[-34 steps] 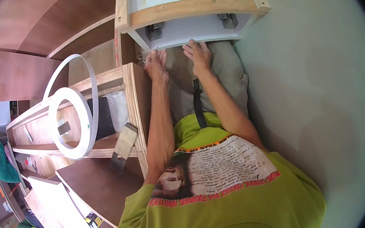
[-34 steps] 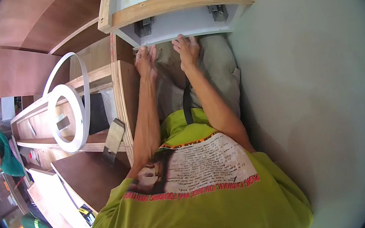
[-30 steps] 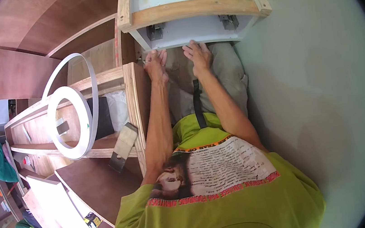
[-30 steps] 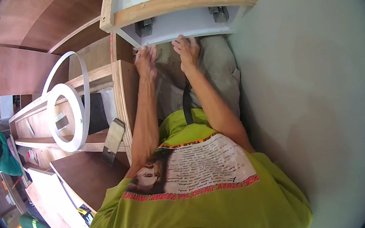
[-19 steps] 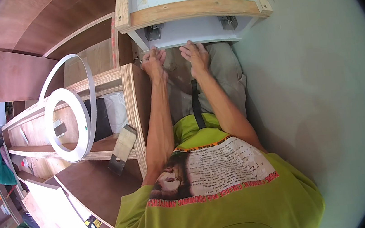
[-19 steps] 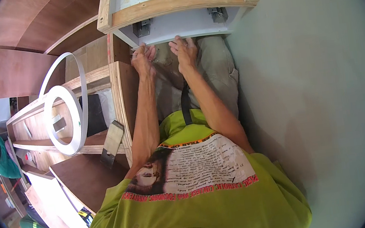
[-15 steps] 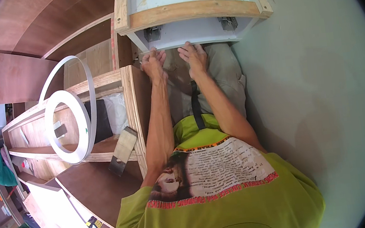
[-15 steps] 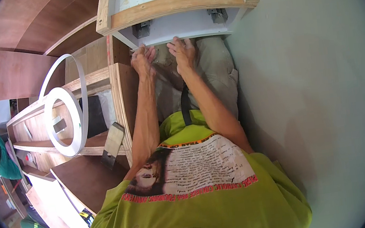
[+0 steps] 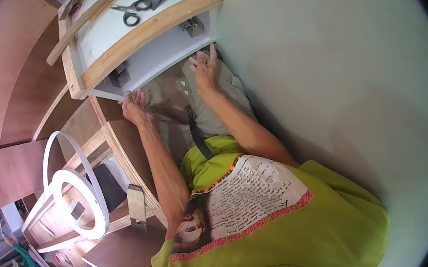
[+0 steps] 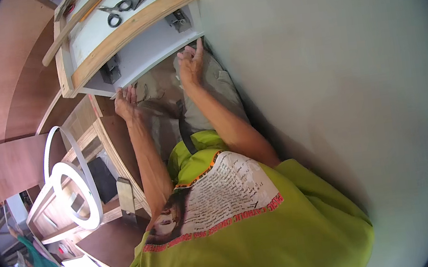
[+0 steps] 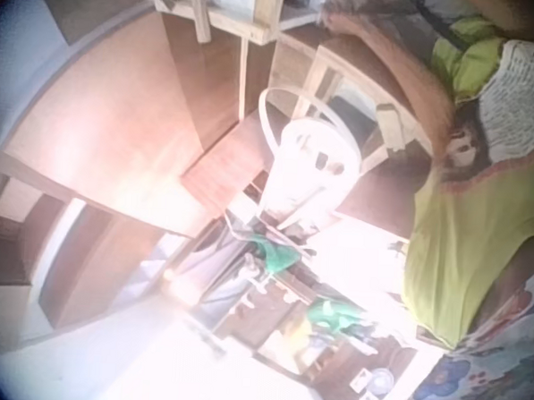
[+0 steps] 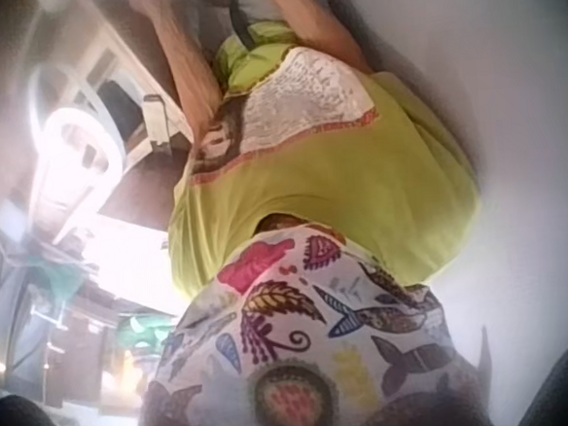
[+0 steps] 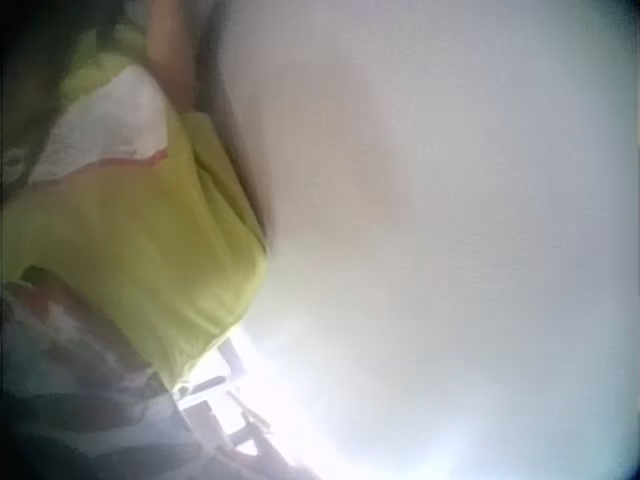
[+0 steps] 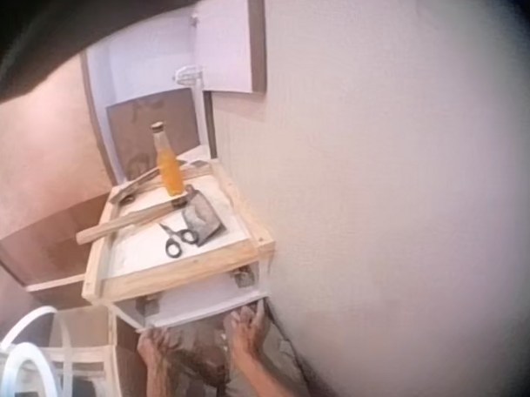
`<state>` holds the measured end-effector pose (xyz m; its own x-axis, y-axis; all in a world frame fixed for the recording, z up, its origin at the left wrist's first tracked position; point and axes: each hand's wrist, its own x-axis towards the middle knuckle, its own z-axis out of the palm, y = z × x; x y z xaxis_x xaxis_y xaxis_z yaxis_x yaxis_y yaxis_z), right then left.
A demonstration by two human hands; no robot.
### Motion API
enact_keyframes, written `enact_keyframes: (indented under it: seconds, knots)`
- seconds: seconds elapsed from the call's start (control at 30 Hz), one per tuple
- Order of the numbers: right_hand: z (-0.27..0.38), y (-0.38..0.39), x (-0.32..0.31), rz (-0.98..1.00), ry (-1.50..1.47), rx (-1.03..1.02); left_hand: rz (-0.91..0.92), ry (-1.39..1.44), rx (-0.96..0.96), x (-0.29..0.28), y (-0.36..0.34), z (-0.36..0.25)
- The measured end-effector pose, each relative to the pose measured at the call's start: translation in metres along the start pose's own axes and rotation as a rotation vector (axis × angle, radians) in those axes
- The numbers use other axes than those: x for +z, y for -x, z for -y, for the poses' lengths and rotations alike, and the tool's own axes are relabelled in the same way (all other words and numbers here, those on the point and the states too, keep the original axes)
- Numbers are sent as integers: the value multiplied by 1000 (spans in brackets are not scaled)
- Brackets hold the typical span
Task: The person sands the edge of a small wooden panel, applies a white adhesive strip to the edge, cuts the strip using scissors, and uses a hammer to secure a wooden block against the edge.
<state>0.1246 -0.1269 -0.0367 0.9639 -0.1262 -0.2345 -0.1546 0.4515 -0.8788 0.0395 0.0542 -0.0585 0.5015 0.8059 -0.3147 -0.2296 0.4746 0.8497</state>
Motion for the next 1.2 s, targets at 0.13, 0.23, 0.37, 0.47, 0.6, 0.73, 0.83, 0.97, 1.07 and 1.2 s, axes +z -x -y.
enact_keyframes:
  seconds: [0.13, 0.23, 0.37, 0.47, 0.6, 0.73, 0.83, 0.97, 1.07, 1.2]
  knots:
    - [-8, -10, -8, 0, 267, -125, 43, -1, -8, 3, -2, 2]
    - [-7, -24, -10, -67, 595, -327, 49, -6, -20, 1, -2, 1]
    - [28, -17, -10, 68, 722, -281, 19, -33, -14, -9, -4, 1]
    - [18, -39, -18, 71, 714, -195, 53, -7, -18, -4, -3, 2]
    - [18, -46, -26, 85, 262, 11, 63, 8, -19, -4, -4, 2]
    - [24, -47, -26, 80, 175, 51, 71, 45, 16, -2, 1, 6]
    - [22, -59, -36, 139, 246, 123, 65, 127, 9, 4, 12, 6]
    - [31, -45, -36, 228, 242, 135, 98, 186, 29, -11, 2, 16]
    - [17, -38, -33, 213, 166, 106, 68, 234, 36, -7, 2, 24]
    - [1, -32, -28, 240, 142, 97, 87, 332, -10, -7, 0, 30]
